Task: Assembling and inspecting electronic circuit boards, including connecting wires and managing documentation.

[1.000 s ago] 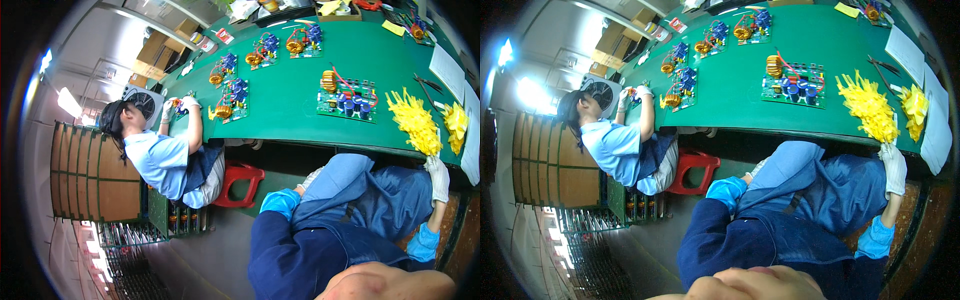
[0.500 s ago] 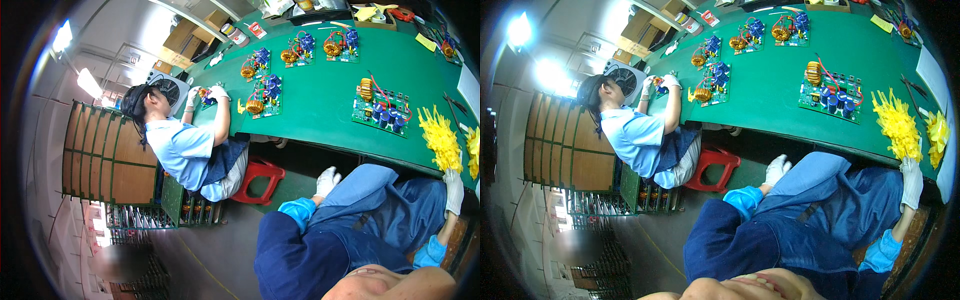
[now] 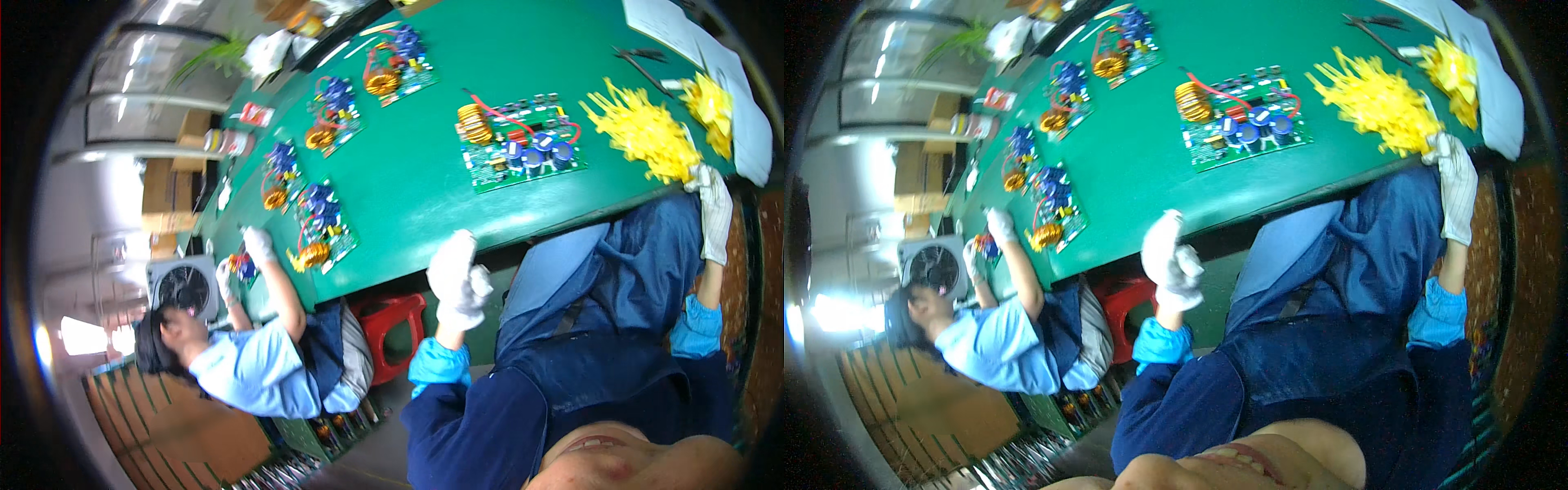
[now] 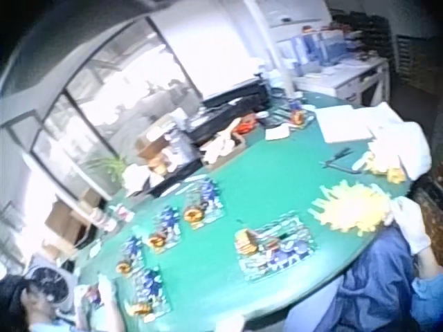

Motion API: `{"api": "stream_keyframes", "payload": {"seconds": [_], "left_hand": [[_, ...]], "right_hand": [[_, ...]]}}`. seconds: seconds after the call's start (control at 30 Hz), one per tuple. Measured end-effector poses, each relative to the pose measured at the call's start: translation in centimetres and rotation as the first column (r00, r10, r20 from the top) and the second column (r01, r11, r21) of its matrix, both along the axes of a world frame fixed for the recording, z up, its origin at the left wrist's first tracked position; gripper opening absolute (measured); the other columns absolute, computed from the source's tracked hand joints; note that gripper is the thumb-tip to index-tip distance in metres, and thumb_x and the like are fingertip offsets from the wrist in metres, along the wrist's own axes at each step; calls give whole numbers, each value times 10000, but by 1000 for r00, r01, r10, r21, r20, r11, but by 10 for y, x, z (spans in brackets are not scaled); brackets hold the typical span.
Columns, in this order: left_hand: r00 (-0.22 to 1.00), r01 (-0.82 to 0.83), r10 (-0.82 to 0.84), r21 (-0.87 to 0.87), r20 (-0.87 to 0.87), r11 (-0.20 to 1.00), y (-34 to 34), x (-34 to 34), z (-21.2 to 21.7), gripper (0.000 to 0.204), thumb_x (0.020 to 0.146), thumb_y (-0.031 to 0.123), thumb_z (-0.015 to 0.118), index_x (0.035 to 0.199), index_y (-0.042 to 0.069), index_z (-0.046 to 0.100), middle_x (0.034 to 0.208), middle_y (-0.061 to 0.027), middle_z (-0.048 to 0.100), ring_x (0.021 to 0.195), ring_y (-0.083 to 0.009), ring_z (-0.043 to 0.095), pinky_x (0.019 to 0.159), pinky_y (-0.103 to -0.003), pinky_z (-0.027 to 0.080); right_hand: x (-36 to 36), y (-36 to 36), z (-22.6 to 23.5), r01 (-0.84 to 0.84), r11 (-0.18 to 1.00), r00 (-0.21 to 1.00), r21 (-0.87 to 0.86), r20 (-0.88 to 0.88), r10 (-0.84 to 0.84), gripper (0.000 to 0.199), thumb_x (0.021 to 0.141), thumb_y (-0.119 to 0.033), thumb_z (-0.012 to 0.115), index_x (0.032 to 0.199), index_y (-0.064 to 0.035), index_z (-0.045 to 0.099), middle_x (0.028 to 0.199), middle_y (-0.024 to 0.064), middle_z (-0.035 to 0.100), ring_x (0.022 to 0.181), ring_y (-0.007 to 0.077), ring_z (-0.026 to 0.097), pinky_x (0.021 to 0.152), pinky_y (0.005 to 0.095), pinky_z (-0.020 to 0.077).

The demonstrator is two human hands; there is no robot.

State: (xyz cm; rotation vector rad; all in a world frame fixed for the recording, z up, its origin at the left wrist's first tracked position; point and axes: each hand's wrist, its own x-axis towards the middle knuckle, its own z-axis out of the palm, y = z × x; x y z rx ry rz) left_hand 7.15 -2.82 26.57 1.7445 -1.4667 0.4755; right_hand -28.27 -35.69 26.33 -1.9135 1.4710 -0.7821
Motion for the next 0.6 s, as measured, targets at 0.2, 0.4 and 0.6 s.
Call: {"api": "stream_keyframes", "payload": {"seconds": [0.2, 0.4, 0.6], "left_hand": [[981, 191, -193, -79, -23, 978, -102, 74, 38, 379, 905, 37, 481, 1262, -52, 569, 1228, -208, 612, 1139, -322, 600, 983, -397, 479], [926, 273, -287, -88, -245, 958, -184, 103, 35, 217, 957, 115, 503, 1072, 37, 669, 1176, -162, 639, 1086, -284, 615, 943, -396, 483], [915, 392, -384, 37, -125, 919, -197, 114, -4, 244, 822, 72, 663, 1065, 52, 653, 1109, -164, 628, 1054, -316, 601, 911, -413, 492]], "right_hand": [[-36, 21, -4, 285, 920, 945, -270, -80, -317, 443, 991, -247, 539, 1319, 50, 547, 1272, 211, 617, 1142, 291, 618, 995, 369, 458], [42, 66, 51, 96, 984, 963, -153, 264, -53, 304, 1017, -241, 533, 1159, 6, 639, 896, 35, 677, 784, 98, 615, 734, 247, 482], [107, 62, 68, 43, 996, 921, -83, 389, -8, 314, 1013, -267, 522, 1020, 5, 678, 781, 39, 661, 677, 98, 584, 625, 242, 439]]}}
